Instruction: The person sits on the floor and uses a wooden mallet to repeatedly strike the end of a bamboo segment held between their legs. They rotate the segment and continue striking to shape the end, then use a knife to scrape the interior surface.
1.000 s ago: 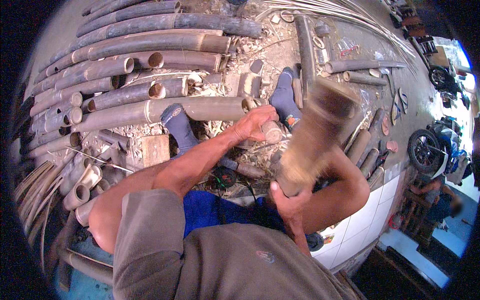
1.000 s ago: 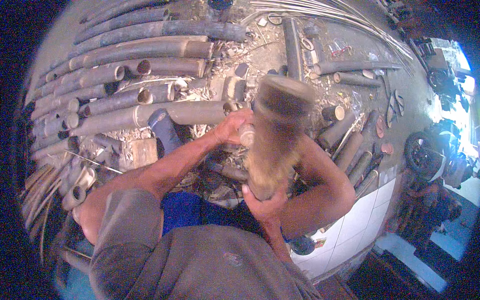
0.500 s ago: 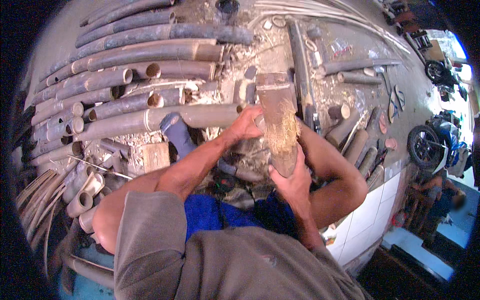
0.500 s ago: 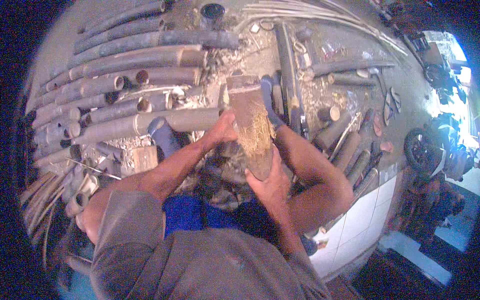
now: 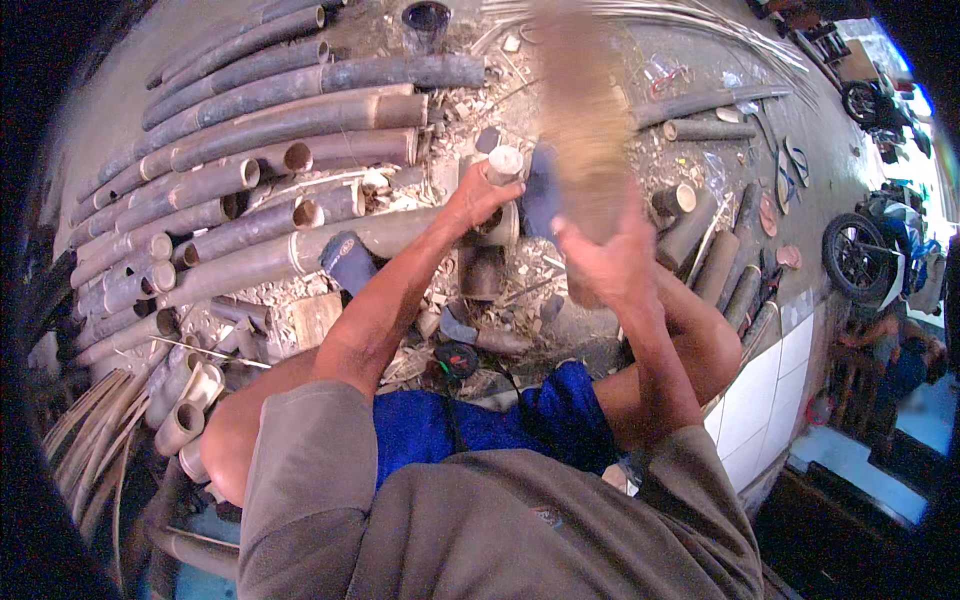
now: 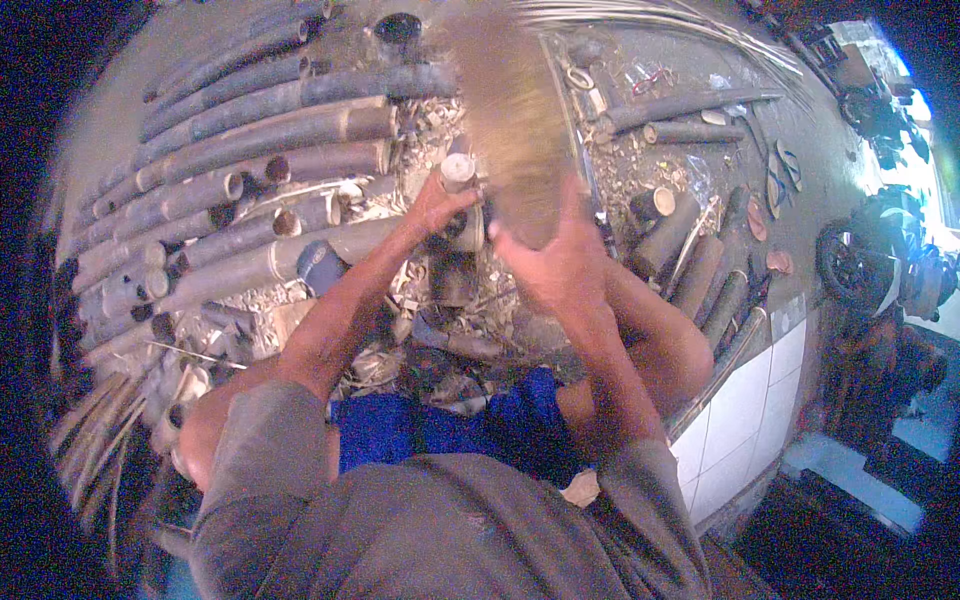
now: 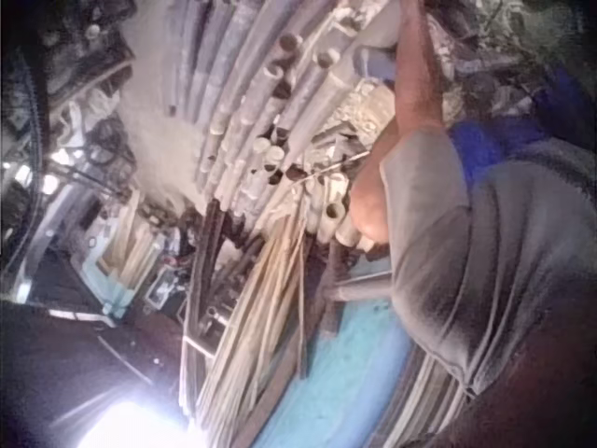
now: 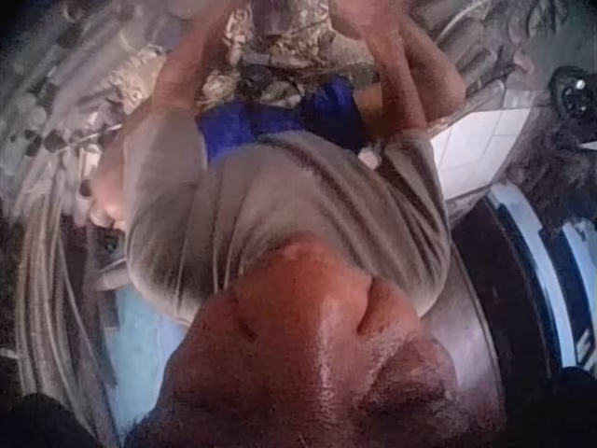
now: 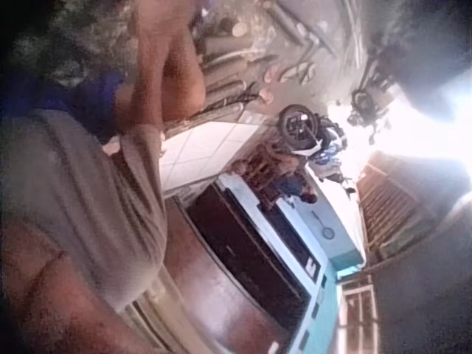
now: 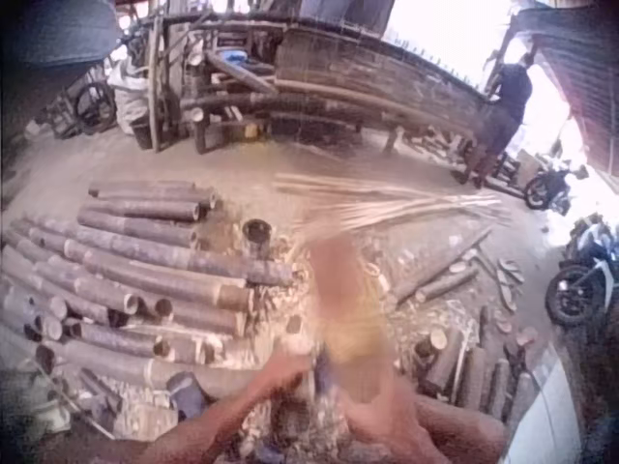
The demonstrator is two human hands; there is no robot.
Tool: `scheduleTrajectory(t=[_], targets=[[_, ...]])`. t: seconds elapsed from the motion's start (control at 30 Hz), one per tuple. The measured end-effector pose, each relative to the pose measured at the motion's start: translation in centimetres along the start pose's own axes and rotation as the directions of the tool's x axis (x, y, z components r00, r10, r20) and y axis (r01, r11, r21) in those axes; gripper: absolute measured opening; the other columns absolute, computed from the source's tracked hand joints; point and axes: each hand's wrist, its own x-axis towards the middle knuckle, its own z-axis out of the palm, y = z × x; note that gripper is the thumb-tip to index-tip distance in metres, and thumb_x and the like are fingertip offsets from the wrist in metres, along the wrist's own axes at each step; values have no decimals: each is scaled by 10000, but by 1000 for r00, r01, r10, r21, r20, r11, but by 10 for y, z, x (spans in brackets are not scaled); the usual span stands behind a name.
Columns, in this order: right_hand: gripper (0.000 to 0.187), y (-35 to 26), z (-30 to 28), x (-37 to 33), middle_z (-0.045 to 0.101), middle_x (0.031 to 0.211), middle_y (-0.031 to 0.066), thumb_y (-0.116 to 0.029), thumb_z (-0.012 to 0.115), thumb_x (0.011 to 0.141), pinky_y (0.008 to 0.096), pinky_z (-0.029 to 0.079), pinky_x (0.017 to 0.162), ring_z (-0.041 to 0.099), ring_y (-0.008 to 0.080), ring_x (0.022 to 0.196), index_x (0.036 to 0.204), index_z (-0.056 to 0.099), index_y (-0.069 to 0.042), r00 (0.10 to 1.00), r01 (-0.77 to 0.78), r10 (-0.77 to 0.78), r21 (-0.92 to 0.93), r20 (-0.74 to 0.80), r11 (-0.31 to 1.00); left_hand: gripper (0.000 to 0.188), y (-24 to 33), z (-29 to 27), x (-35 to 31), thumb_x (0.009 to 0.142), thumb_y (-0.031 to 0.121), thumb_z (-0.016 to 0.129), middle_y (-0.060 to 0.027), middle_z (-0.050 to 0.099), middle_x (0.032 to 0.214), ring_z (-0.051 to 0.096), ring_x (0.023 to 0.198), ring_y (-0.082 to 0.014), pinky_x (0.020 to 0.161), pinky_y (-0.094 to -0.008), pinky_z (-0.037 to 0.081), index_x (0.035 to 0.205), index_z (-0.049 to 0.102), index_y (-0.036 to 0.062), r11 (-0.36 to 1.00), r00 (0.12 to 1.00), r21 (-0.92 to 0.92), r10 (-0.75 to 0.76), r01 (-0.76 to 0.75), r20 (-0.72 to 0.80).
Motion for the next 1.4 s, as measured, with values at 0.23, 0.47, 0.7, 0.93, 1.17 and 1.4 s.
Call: scheduleTrajectory(t=[0.23, 0.47, 0.7, 0.93, 1.17, 1.4], targets=[[968, -25, -14, 32, 713, 1054, 307, -520, 741, 784, 523, 554, 895, 698, 469, 1014, 1568, 329, -128, 999, -1, 6, -91, 52, 996, 398, -24, -18, 20, 876, 271, 782, -44, 732, 1125, 662, 1003, -165, 902, -344, 527, 1189, 704, 37, 965, 975, 165, -214, 203, 55], [897, -1, -20, 4, 687, 1233, 216, -259, 793, 809, 405, 482, 1031, 663, 322, 1135, 1565, 346, -73, 913, -177, 236, -199, 334, 964, 393, -8, -9, 23, 857, 160, 801, -19, 738, 1112, 649, 961, -112, 892, -320, 543, 1208, 696, 18, 989, 991, -72, -124, 127, 51], [797, 22, -45, -58, 611, 1357, 222, -206, 779, 820, 420, 432, 1097, 586, 329, 1268, 1500, 417, -1, 920, -387, 352, 252, 174, 887, 389, 23, 30, -31, 764, 173, 833, -29, 744, 988, 685, 904, -140, 865, -334, 562, 1112, 713, 49, 958, 993, 285, -63, 34, 95], [757, 22, -43, -67, 625, 1321, 177, -213, 744, 834, 383, 410, 1098, 585, 274, 1228, 1491, 439, 6, 869, -494, 462, 262, 178, 829, 366, 103, -68, 98, 945, 290, 725, -94, 694, 1068, 621, 1002, -184, 944, -358, 477, 1135, 635, -10, 955, 501, 77, 218, -287, -837], [911, 42, -12, -55, 587, 1403, 234, -255, 809, 801, 410, 427, 1105, 583, 323, 1291, 1548, 347, -15, 856, -492, 399, 282, 328, 824, 473, 108, -168, 207, 909, 345, 795, -94, 702, 1092, 629, 988, -213, 955, -387, 479, 1168, 634, -16, 896, 548, 308, 441, -320, -711], [928, 59, 1, -63, 608, 1368, 223, -273, 823, 778, 416, 453, 1075, 604, 310, 1255, 1533, 358, -3, 855, -496, 408, 272, 320, 825, 444, 51, -195, 221, 830, 217, 840, -94, 727, 1128, 667, 1070, -211, 963, -353, 501, 1195, 656, 44, 854, 578, 444, 513, -270, -635]])
